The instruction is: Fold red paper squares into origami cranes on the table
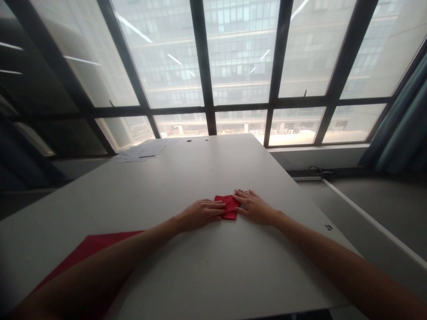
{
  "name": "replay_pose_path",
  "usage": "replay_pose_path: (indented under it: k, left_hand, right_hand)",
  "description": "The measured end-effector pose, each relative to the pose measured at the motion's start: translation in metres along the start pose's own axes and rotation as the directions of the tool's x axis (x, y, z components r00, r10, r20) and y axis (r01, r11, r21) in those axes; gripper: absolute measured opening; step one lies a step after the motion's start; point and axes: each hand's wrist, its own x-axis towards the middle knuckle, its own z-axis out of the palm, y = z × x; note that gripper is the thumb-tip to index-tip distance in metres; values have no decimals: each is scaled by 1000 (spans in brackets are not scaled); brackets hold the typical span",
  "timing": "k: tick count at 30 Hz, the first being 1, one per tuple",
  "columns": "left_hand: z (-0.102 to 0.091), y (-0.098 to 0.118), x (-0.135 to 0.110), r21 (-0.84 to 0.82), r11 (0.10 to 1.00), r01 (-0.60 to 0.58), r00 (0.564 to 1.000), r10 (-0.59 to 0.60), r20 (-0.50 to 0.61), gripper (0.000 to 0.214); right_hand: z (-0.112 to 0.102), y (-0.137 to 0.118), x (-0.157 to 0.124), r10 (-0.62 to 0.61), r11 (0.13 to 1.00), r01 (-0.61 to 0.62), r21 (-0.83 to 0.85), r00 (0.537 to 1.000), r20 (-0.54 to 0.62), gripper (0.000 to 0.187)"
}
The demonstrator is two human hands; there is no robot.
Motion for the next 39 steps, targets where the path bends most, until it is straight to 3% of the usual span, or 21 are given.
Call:
replay_pose_path:
  k: [8, 13, 15, 18, 22, 28, 31, 34, 39]
  left_hand:
    - [2, 1, -2, -5, 1000, 24, 999, -24, -43, 26]
    - [5, -1, -2, -158, 978, 139, 980, -158, -118, 23]
    - [8, -1, -1, -249, 945, 212, 948, -260, -181, 21]
    - [12, 0, 1, -373, 872, 318, 871, -424, -249, 16]
    - [12, 2, 4, -480, 792, 378, 805, -537, -253, 15]
    - [6, 2, 5, -591, 746, 308, 785, -550, -284, 18]
    - [8, 0, 6, -618, 720, 314, 730, -600, -328, 19]
    - [12, -5, 6, -721, 626, 297, 661, -680, -318, 21]
    - [14, -11, 7, -877, 430, 214, 596, -769, -232, 32]
  right_hand:
    - [2, 2, 0, -7, 1000, 7, 16, 999, -34, 59]
    - [-4, -1, -5, -48, 997, 51, 55, 998, -44, 65]
    - [-4, 0, -6, -73, 994, 78, 74, 995, -64, 65]
    - [-3, 1, -4, -113, 988, 130, 81, 976, -187, 61]
    - [1, 5, 1, -150, 979, 187, 82, 930, -334, 25]
    - [6, 8, 8, -81, 971, 180, 159, 868, -489, 19]
    - [9, 8, 9, -7, 960, 162, 230, 831, -556, 22]
    - [10, 6, 9, 78, 940, 138, 311, 802, -593, 32]
    - [3, -1, 8, 147, 915, 146, 376, 748, -647, 31]
